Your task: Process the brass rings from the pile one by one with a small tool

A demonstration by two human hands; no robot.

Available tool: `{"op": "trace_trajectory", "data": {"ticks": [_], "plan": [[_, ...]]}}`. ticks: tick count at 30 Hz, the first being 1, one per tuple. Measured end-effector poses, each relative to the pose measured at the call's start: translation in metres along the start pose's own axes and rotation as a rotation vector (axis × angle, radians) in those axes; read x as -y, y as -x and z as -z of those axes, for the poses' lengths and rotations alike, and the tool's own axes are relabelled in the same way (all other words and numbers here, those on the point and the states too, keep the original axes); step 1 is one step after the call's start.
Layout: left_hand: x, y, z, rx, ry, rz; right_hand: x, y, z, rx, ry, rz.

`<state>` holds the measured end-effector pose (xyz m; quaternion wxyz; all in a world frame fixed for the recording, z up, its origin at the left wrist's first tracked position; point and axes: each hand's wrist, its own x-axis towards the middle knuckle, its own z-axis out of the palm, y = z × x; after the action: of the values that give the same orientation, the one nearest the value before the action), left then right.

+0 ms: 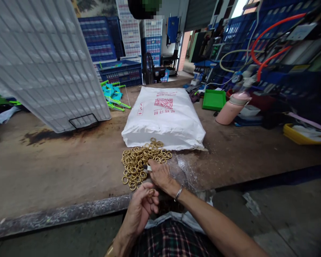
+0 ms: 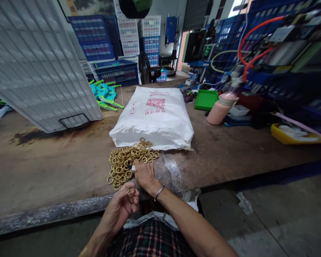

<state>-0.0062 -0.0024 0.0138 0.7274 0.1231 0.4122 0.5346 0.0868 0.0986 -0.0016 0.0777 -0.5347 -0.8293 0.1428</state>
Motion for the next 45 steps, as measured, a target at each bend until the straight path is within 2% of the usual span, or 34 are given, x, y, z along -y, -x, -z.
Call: {"op": "trace_trajectory", "data": {"ticks": [4,8,11,14,17,20,25,30,32,37,41,43,45], "plan": [[-0.002,-0.003,0.006,0.0,0.099,0.078,0.001,-0.002,0.001,0.011,-0.006,-0.012],[-0.003,-0.008,0.01,-0.08,0.141,0.072,-0.009,0.005,0.001,-0.058,-0.227,0.042],[-0.005,-0.011,0.008,-0.131,0.038,-0.022,-0.016,0.015,0.005,-0.105,-0.496,0.07],[-0.006,-0.014,0.003,-0.17,-0.105,-0.145,-0.018,0.026,0.011,-0.086,-0.806,0.046],[-0.003,-0.018,0.0,-0.17,-0.227,-0.21,-0.017,0.036,0.017,0.004,-0.948,-0.024],[0.002,-0.022,0.003,-0.158,-0.371,-0.24,-0.016,0.042,0.02,0.035,-1.028,-0.068],[0.005,-0.023,0.008,-0.201,-0.598,-0.331,-0.012,0.045,0.02,0.039,-1.006,-0.078],[0.002,-0.019,0.004,-0.213,-0.776,-0.509,-0.012,0.043,0.015,0.011,-0.925,-0.082],[0.001,-0.017,0.001,-0.189,-0.774,-0.47,-0.013,0.042,0.011,0.001,-0.919,-0.074],[0.001,-0.017,0.001,-0.09,-0.652,-0.21,-0.013,0.043,0.006,-0.009,-0.88,-0.048],[0.004,-0.019,0.007,-0.034,-0.503,-0.172,-0.016,0.042,0.005,0.025,-0.912,-0.063],[0.005,-0.02,0.009,-0.03,-0.448,-0.182,-0.018,0.042,0.004,-0.001,-0.845,-0.073],[0.005,-0.02,0.01,-0.046,-0.435,-0.196,-0.021,0.043,0.004,-0.02,-0.712,-0.023]]}}
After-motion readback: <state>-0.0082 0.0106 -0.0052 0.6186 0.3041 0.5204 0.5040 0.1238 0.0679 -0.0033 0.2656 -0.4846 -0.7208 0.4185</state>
